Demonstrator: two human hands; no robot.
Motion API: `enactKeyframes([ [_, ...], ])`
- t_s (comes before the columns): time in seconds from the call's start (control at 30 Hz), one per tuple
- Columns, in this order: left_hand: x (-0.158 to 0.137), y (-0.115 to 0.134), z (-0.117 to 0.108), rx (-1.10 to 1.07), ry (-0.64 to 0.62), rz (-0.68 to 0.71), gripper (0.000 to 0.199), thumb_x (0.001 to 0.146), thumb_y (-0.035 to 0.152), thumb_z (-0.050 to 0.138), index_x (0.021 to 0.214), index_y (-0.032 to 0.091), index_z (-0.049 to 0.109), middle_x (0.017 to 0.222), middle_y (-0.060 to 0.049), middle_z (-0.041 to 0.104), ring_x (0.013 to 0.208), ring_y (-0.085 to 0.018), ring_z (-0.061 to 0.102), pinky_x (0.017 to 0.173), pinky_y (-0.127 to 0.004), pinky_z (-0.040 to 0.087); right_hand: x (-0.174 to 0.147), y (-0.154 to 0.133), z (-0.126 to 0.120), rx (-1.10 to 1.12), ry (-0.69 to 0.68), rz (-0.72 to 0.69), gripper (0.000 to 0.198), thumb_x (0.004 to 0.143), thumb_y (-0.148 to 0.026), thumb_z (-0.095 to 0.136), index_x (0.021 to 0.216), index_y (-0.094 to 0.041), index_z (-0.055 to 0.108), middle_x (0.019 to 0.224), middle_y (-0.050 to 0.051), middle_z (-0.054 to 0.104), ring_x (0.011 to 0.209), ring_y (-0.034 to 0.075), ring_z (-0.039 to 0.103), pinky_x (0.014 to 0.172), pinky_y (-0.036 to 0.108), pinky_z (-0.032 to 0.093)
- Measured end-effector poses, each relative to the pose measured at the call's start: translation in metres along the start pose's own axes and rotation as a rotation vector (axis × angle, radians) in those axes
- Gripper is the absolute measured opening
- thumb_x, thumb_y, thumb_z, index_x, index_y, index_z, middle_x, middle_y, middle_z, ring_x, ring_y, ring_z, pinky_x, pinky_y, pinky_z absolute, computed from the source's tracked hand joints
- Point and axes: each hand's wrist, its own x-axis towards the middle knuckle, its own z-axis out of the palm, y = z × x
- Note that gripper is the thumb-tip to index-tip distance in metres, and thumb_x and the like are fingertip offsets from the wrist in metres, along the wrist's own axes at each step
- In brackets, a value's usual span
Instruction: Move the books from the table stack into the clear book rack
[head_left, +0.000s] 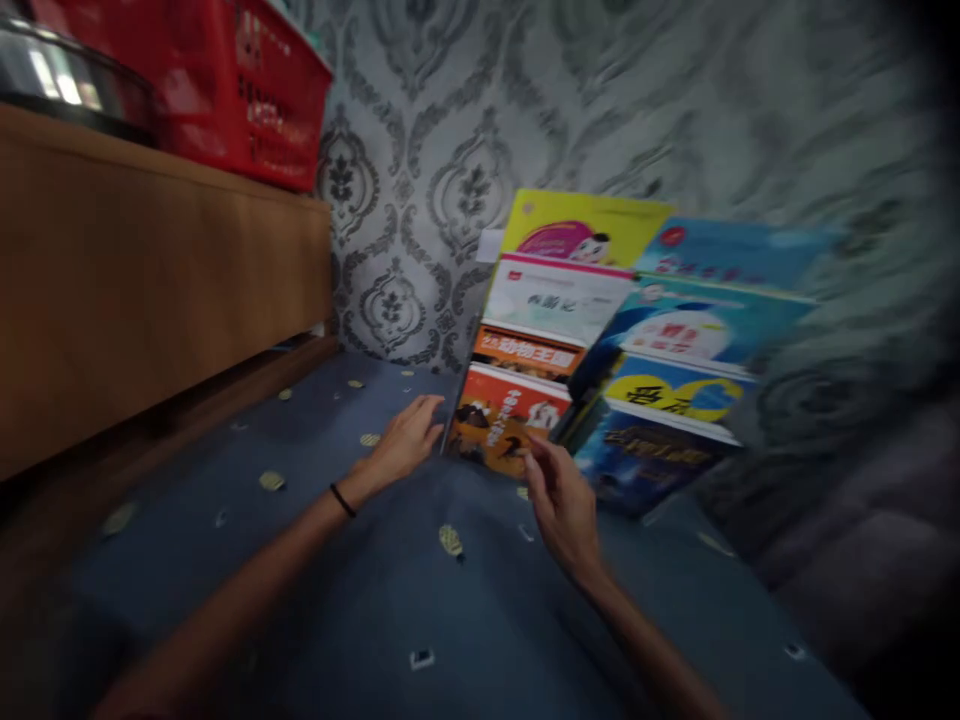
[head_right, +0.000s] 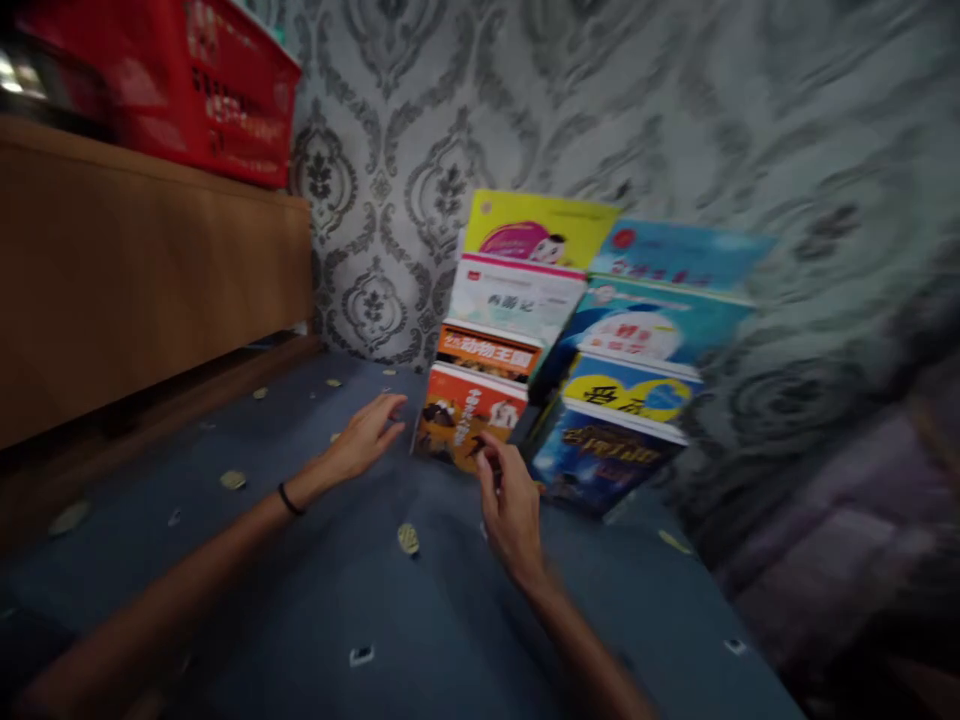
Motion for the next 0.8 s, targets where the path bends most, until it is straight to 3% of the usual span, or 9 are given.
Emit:
enactKeyframes([
  [0.13, -0.058, 0.010, -0.034, 0.223, -0.177, -0.085, 0.032, 0.096, 0.018, 0.049, 0.127, 0.021, 0.053, 0.123, -0.010, 0.061, 0.110, -0.024, 0.062, 0.096, -0.040, 0.054, -0.053, -0.007, 0.034, 0.108, -0.321, -0.116, 0.034, 0.100, -0.039, 0.046, 0.117, -0.020, 0.067, 0.098, 0.009, 0.077, 0.082, 0.023, 0.074, 0.079, 0.036, 0.061],
  [0.2, -0.094, 0.008, -0.056, 0.300, -0.196, -0.155, 0.029, 0.096, 0.018, 0.049, 0.125, 0.022, 0.055, 0.123, -0.010, 0.060, 0.112, -0.023, 0.060, 0.098, -0.040, 0.053, -0.072, -0.008, 0.047, 0.175, -0.421, -0.207, 0.032, 0.100, -0.040, 0.048, 0.113, -0.022, 0.070, 0.099, 0.008, 0.078, 0.085, 0.023, 0.076, 0.079, 0.035, 0.062],
  [0.3, -0.156, 0.000, -0.096, 0.419, -0.059, -0.289, 0.025, 0.098, 0.021, 0.048, 0.121, 0.021, 0.057, 0.121, -0.010, 0.061, 0.115, -0.024, 0.057, 0.103, -0.042, 0.050, -0.087, -0.006, 0.057, 0.228, -0.429, -0.280, 0.033, 0.099, -0.044, 0.049, 0.111, -0.024, 0.072, 0.103, 0.007, 0.079, 0.088, 0.024, 0.077, 0.082, 0.036, 0.063],
  [0.43, -0.237, -0.004, -0.158, 0.696, 0.265, -0.488, 0.026, 0.097, 0.022, 0.044, 0.118, 0.019, 0.059, 0.126, -0.013, 0.059, 0.124, -0.028, 0.052, 0.110, -0.049, 0.043, -0.092, -0.005, 0.058, 0.238, -0.400, -0.258, 0.038, 0.097, -0.052, 0.049, 0.110, -0.027, 0.073, 0.100, 0.006, 0.080, 0.082, 0.025, 0.077, 0.080, 0.039, 0.064],
  [0.5, -0.264, 0.000, -0.188, 0.878, 0.354, -0.601, 0.032, 0.099, 0.026, 0.040, 0.123, 0.016, 0.058, 0.134, -0.018, 0.055, 0.132, -0.032, 0.047, 0.112, -0.050, 0.038, -0.093, -0.007, 0.056, 0.234, -0.408, -0.236, 0.040, 0.096, -0.056, 0.048, 0.109, -0.027, 0.073, 0.099, 0.007, 0.080, 0.081, 0.026, 0.077, 0.078, 0.041, 0.065],
  [0.63, -0.282, 0.012, -0.232, 1.150, 0.375, -0.957, 0.050, 0.100, 0.037, 0.035, 0.132, 0.003, 0.053, 0.136, -0.029, 0.053, 0.131, -0.041, 0.046, 0.109, -0.054, 0.037, -0.094, -0.015, 0.054, 0.238, -0.435, -0.229, 0.041, 0.095, -0.058, 0.049, 0.108, -0.028, 0.074, 0.100, 0.008, 0.080, 0.087, 0.028, 0.077, 0.079, 0.044, 0.065],
  [0.73, -0.275, 0.015, -0.248, 1.186, 0.338, -1.223, 0.060, 0.098, 0.045, 0.039, 0.130, -0.003, 0.052, 0.127, -0.033, 0.059, 0.124, -0.044, 0.053, 0.105, -0.055, 0.038, -0.095, -0.021, 0.053, 0.275, -0.420, -0.233, 0.041, 0.096, -0.057, 0.047, 0.107, -0.027, 0.074, 0.100, 0.008, 0.080, 0.087, 0.028, 0.077, 0.077, 0.043, 0.065],
  [0.8, -0.270, 0.015, -0.253, 1.160, 0.299, -1.308, 0.063, 0.096, 0.049, 0.042, 0.126, -0.005, 0.054, 0.123, -0.034, 0.061, 0.122, -0.045, 0.054, 0.104, -0.055, 0.039, -0.095, -0.023, 0.050, 0.291, -0.432, -0.225, 0.040, 0.097, -0.055, 0.047, 0.108, -0.027, 0.074, 0.101, 0.008, 0.080, 0.088, 0.028, 0.077, 0.077, 0.043, 0.064],
])
